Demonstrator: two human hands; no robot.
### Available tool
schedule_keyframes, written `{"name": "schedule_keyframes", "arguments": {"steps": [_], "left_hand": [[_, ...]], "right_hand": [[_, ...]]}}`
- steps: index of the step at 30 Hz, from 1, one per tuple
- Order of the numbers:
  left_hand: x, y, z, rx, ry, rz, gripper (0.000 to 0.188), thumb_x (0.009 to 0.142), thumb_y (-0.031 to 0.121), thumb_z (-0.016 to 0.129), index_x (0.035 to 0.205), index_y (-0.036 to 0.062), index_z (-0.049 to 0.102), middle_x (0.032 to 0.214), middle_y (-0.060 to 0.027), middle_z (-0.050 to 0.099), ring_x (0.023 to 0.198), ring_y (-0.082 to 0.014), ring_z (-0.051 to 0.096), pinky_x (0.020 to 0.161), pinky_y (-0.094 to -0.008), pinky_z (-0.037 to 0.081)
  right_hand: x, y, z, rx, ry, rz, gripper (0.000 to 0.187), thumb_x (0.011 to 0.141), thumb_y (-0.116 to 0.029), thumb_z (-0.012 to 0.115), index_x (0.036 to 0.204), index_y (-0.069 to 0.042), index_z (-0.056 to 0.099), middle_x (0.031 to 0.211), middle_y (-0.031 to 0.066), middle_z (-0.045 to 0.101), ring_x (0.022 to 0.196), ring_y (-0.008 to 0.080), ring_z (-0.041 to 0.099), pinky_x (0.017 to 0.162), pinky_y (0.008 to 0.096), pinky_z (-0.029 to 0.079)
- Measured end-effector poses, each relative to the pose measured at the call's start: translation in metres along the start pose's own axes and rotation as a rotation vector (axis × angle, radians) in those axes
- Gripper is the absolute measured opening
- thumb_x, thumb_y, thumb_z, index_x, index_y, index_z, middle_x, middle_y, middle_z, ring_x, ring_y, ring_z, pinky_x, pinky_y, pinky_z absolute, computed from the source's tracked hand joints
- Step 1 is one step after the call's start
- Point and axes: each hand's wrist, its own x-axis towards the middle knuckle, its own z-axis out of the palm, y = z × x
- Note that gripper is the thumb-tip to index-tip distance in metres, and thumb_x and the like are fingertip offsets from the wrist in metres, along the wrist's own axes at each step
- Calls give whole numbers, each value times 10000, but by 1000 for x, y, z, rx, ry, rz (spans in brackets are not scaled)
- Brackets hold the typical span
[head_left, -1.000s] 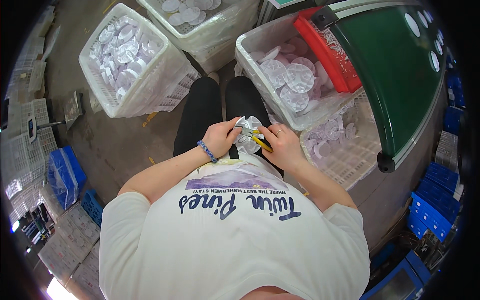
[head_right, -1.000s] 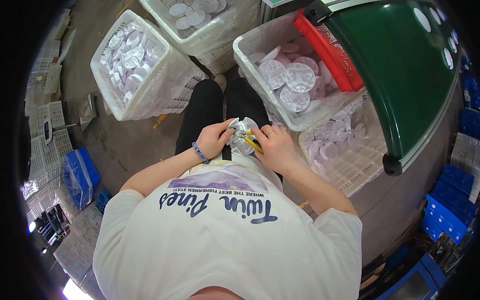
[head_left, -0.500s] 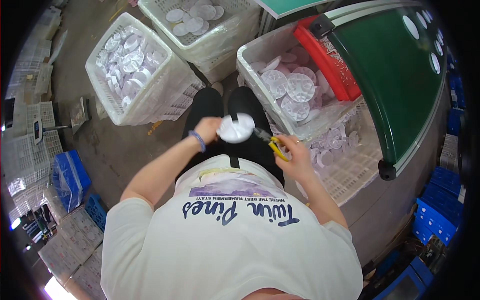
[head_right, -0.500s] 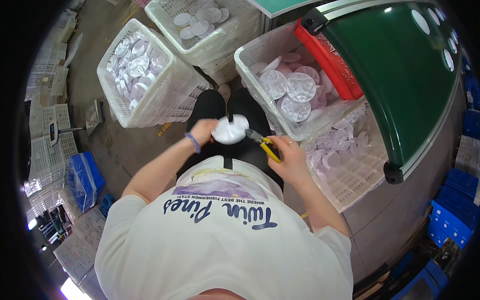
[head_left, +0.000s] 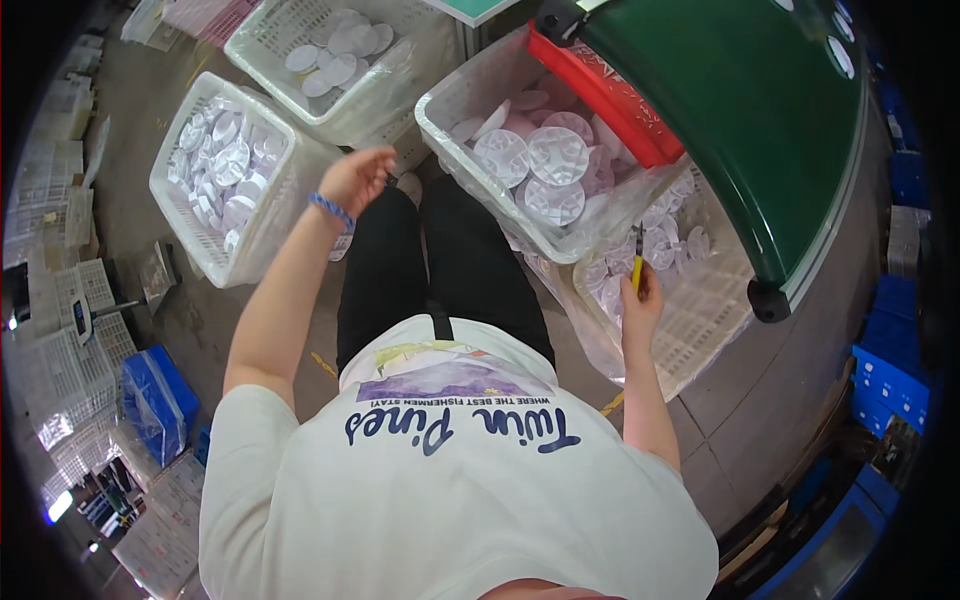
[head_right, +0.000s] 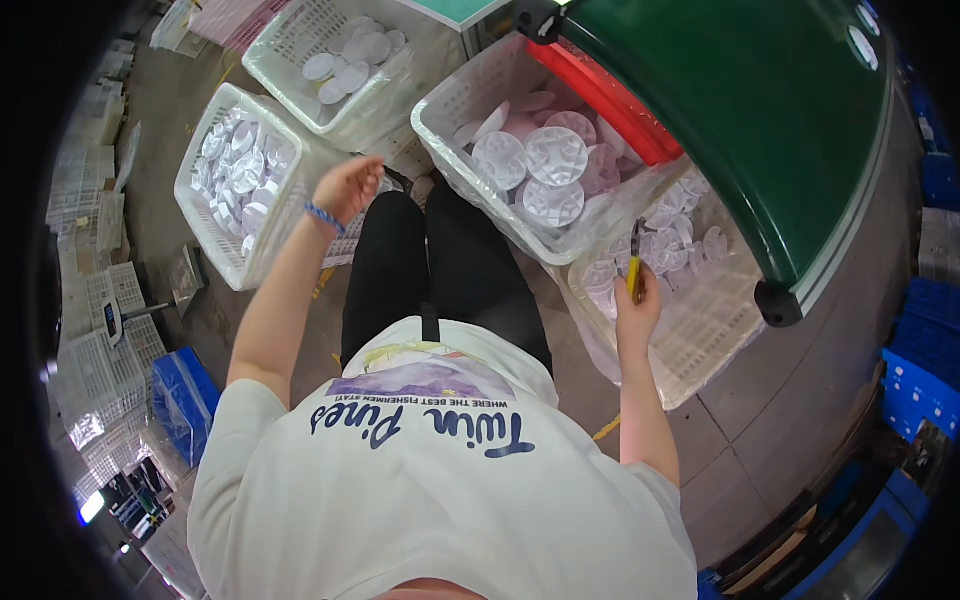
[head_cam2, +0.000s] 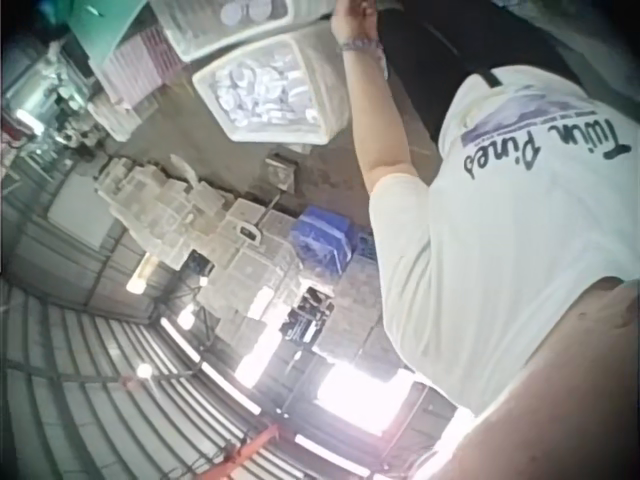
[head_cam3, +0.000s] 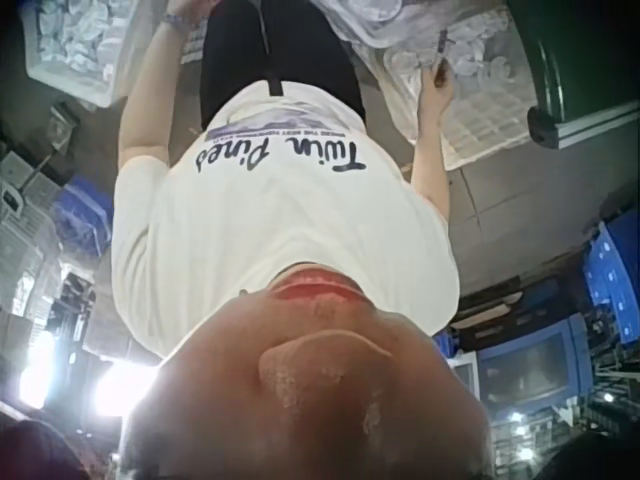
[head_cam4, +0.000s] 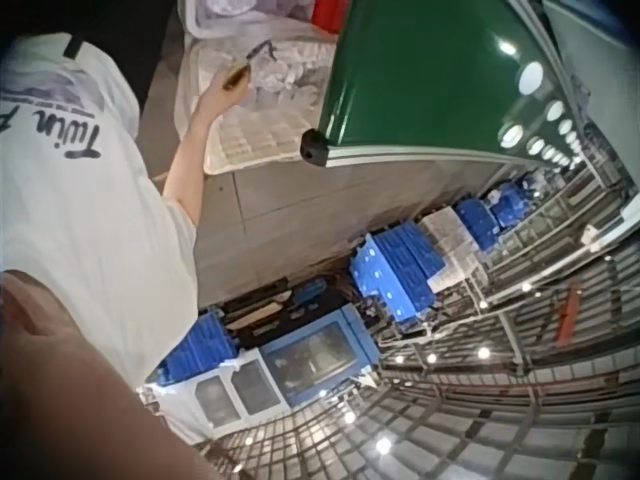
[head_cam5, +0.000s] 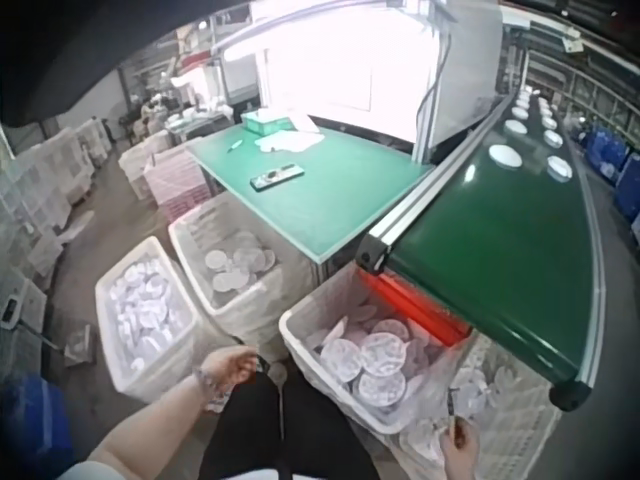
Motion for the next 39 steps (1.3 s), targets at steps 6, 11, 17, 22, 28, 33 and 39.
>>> {"name": "schedule_keyframes", "arguments": {"steps": [6,11,17,22,28,33,39], "left_hand": [[-40,-20,-39,-130,128,-69,208,901,174,515,985,12,614,819,-32,607,692,-86,565,598,-168,460],[-25,-2,-46,-55,222,-12,178,893,188,530,876,33,616,603,54,438,527,-28,384,436,-182,278],[8,43,-71,56,224,124,222,906,202,510,928,18,633,570,59,387,486,-33,335,425,-189,248],[121,104,-131,409,565,462,259,840,240,550,959,56,687,562,6,535,520,-93,480,490,-260,389],[298,121,-215,1272,664,95,311,794,238,537,1018,78,681,984,-127,674,887,-315,654,796,-366,502],[399,89,-193,1729,269,11,426,736,300,638,1065,29,646,1051,-200,639,971,-326,626,830,-419,499],[507,113,-232,1830,-174,-671,358,834,262,567,1149,99,621,1258,-135,551,1140,-269,543,931,-411,450]], "right_hand": [[-9,-25,39,-132,-193,-217,457,760,-56,674,1192,13,541,1067,82,578,938,136,550,792,244,440],[-7,-28,68,-336,-258,-335,481,729,-12,668,1188,-4,525,984,59,532,779,138,477,670,246,390],[2,-55,110,-407,-249,-429,481,717,23,629,1182,-5,509,963,87,517,810,179,475,697,283,382],[34,-69,160,-662,-384,-587,502,692,25,630,1177,11,502,958,158,519,853,291,495,729,365,401],[43,-41,179,-712,-402,-394,499,711,-39,628,1187,14,483,1018,172,492,905,304,485,800,376,404],[40,-32,171,-735,-406,-265,532,725,-57,603,1221,21,430,1046,183,474,941,314,471,840,394,389],[42,-7,171,-705,-411,-330,514,784,-177,574,1221,44,419,1087,206,481,963,329,490,842,393,399]]}}
